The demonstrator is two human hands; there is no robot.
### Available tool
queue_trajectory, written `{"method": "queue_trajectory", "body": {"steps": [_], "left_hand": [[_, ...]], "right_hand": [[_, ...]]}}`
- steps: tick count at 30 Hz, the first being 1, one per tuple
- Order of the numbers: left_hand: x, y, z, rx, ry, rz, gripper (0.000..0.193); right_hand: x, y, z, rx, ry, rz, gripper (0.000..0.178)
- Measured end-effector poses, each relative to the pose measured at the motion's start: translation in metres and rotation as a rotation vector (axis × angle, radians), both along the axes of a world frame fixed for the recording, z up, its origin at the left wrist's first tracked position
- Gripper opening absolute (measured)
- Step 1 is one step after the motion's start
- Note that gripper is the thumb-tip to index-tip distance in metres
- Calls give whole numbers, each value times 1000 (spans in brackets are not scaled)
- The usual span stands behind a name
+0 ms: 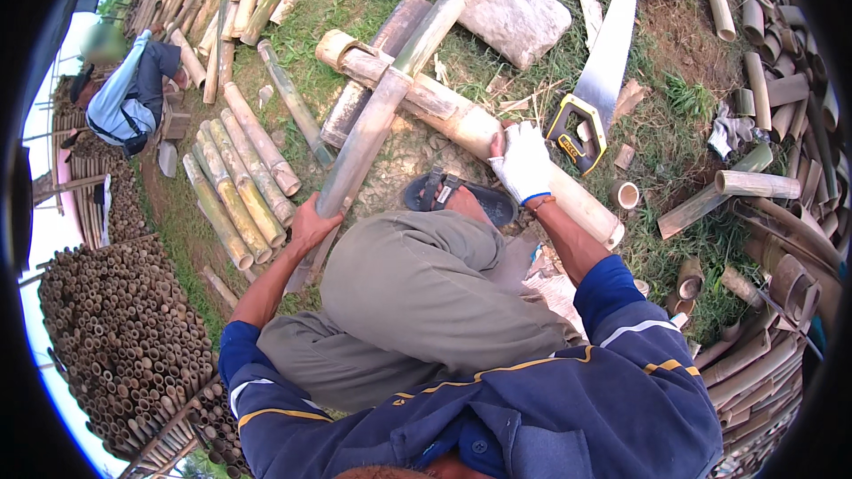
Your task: The person uses a hand saw to cut bamboo poles into shorter sections. They position each pole on a wooden support, saw through it, and then move the cut piece aside. The process is repeated with multiple bamboo poles.
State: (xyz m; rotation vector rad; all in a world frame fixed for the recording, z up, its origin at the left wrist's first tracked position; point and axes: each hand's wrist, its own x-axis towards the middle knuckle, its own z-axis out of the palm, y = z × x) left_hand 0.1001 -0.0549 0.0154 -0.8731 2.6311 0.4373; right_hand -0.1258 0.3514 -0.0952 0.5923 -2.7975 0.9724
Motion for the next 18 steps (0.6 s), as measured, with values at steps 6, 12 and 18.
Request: {"method": "queue_trajectory", "body": {"steps": [6, 12, 18], "left_hand": [[-68, 24, -2, -16, 36, -46, 85], [-163, 44, -7, -8, 180, -138, 98], [-212, 36, 23, 417, 288, -182, 98]], "right_hand": [[1, 0, 1, 24, -5, -12, 35], [-2, -3, 0, 32, -4, 0, 39], [-4, -3, -7, 23, 4, -8, 38]]}}
